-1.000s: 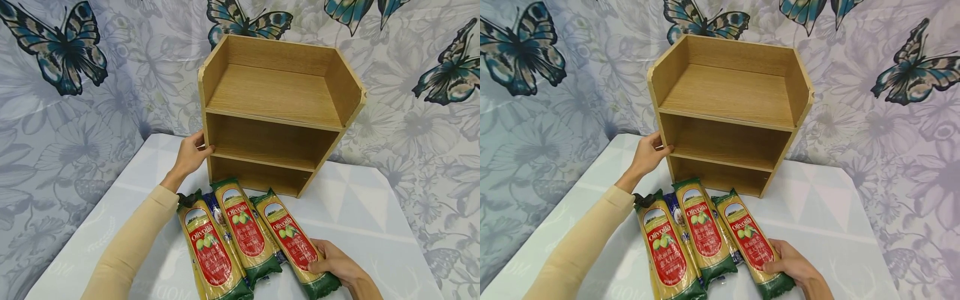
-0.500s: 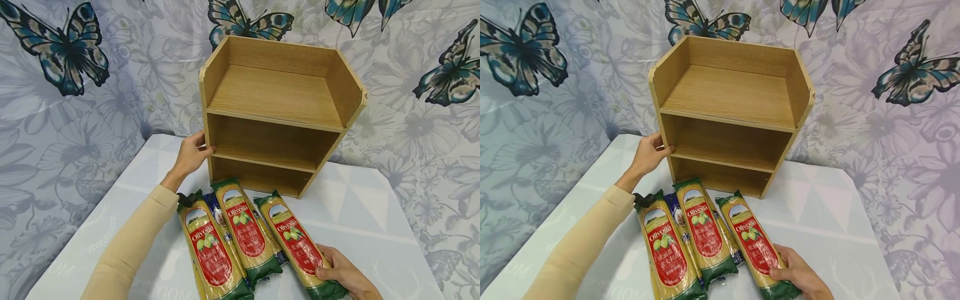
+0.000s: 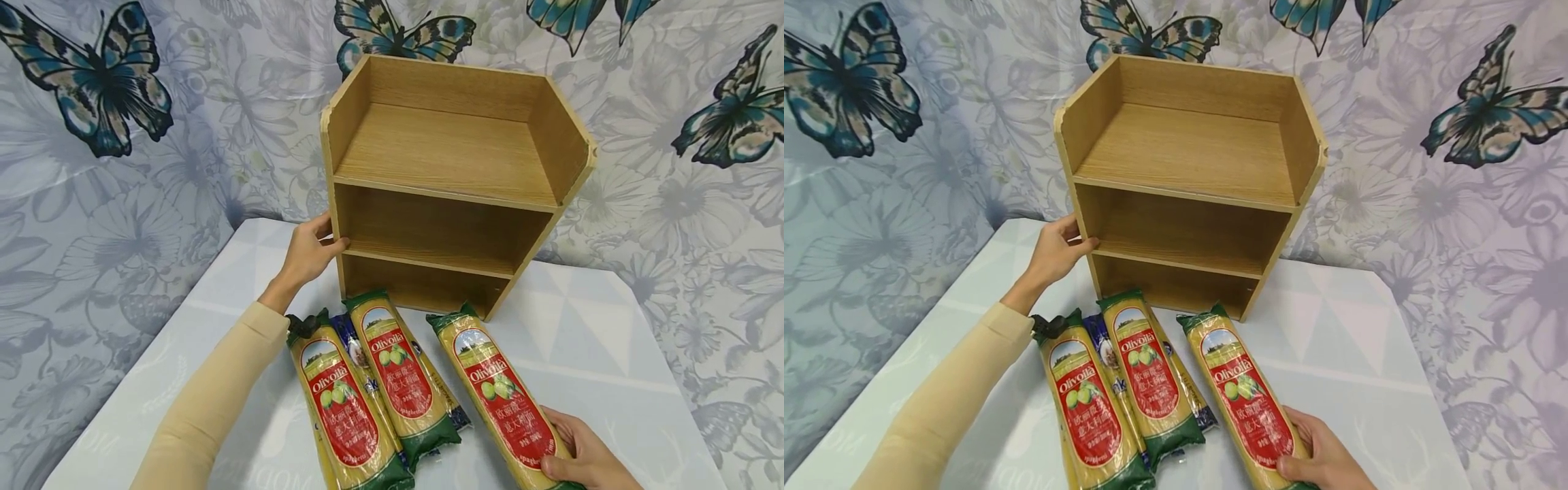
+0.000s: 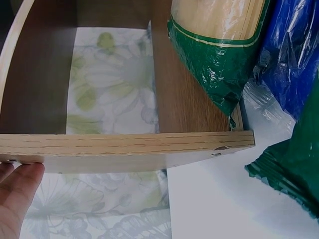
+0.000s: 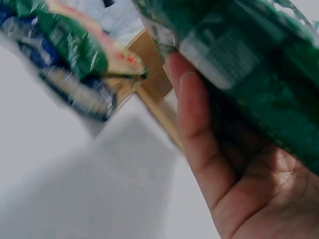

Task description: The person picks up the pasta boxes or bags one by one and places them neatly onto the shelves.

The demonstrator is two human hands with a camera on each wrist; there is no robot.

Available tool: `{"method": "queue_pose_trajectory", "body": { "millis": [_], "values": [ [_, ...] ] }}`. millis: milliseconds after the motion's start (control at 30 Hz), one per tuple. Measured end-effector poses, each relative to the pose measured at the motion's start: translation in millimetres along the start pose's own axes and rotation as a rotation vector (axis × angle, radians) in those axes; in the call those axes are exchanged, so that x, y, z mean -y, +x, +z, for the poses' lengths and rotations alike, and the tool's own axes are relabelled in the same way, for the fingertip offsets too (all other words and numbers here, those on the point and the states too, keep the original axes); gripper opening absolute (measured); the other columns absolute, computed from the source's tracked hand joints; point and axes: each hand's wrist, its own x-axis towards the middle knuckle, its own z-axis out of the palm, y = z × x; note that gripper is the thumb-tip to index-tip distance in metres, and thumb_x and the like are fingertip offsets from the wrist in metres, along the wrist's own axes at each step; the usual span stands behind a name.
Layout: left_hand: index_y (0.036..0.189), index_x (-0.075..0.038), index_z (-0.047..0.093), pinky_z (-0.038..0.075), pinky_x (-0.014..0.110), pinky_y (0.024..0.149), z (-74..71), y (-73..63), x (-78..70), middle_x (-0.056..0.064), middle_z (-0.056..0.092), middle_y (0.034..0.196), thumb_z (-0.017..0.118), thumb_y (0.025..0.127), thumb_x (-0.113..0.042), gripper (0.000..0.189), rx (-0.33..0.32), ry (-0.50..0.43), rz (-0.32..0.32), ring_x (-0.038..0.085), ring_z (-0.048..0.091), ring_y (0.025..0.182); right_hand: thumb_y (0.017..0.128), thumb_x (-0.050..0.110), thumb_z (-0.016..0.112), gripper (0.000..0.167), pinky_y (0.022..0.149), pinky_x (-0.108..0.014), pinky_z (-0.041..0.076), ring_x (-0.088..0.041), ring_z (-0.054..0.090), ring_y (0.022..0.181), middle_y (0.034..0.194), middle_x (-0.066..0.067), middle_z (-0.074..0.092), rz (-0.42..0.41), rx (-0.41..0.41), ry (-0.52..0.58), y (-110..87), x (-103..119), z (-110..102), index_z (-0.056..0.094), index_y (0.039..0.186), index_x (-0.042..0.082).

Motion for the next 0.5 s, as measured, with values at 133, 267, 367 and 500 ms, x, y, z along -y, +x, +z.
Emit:
{"method": "queue_pose_trajectory", "body": {
  "millis": [133, 267, 367, 500],
  "values": [
    [0.15, -0.006, 0.051, 0.056, 0.039, 0.096, 0.7, 0.4, -0.1, 0.019, 0.064, 0.134, 0.07, 0.094, -0.001, 0.061, -0.004, 0.004, -0.004, 0.031, 0.063, 0.122, 0.104, 0.017, 0.056, 0.052, 0.094, -0.048, 0.057, -0.031, 0.067, 0.112, 0.131, -0.024, 0.063, 0.001, -0.004, 0.065, -12.1, 11.2, 7.6, 0.043, 0.154, 0.008],
    [0.15, -0.006, 0.052, 0.056, 0.039, 0.096, 1.0, 1.0, -0.6, 0.018, 0.064, 0.134, 0.071, 0.093, 0.0, 0.061, -0.011, -0.001, -0.008, 0.03, 0.062, 0.123, 0.105, 0.022, 0.056, 0.047, 0.097, -0.054, 0.052, -0.033, 0.067, 0.112, 0.132, -0.021, 0.063, 0.032, -0.013, 0.115, -19.7, 27.4, 19.2, 0.049, 0.151, 0.021],
    [0.15, -0.006, 0.051, 0.056, 0.041, 0.096, 1.1, 0.5, -1.6, 0.018, 0.064, 0.135, 0.071, 0.093, 0.0, 0.062, -0.011, 0.002, -0.01, 0.031, 0.063, 0.123, 0.106, 0.023, 0.055, 0.048, 0.099, -0.056, 0.05, -0.035, 0.067, 0.113, 0.132, -0.021, 0.063, 0.015, -0.018, 0.117, -23.3, 37.9, 28.3, 0.046, 0.154, 0.022],
    [0.151, -0.006, 0.049, 0.056, 0.042, 0.096, 1.5, 0.2, -1.0, 0.019, 0.064, 0.135, 0.071, 0.093, -0.001, 0.063, -0.009, 0.012, -0.013, 0.031, 0.063, 0.122, 0.107, 0.021, 0.053, 0.05, 0.099, -0.058, 0.049, -0.036, 0.067, 0.114, 0.133, -0.02, 0.063, -0.025, -0.027, 0.106, -27.5, 50.3, 38.2, 0.043, 0.155, 0.023]
  ]
}}
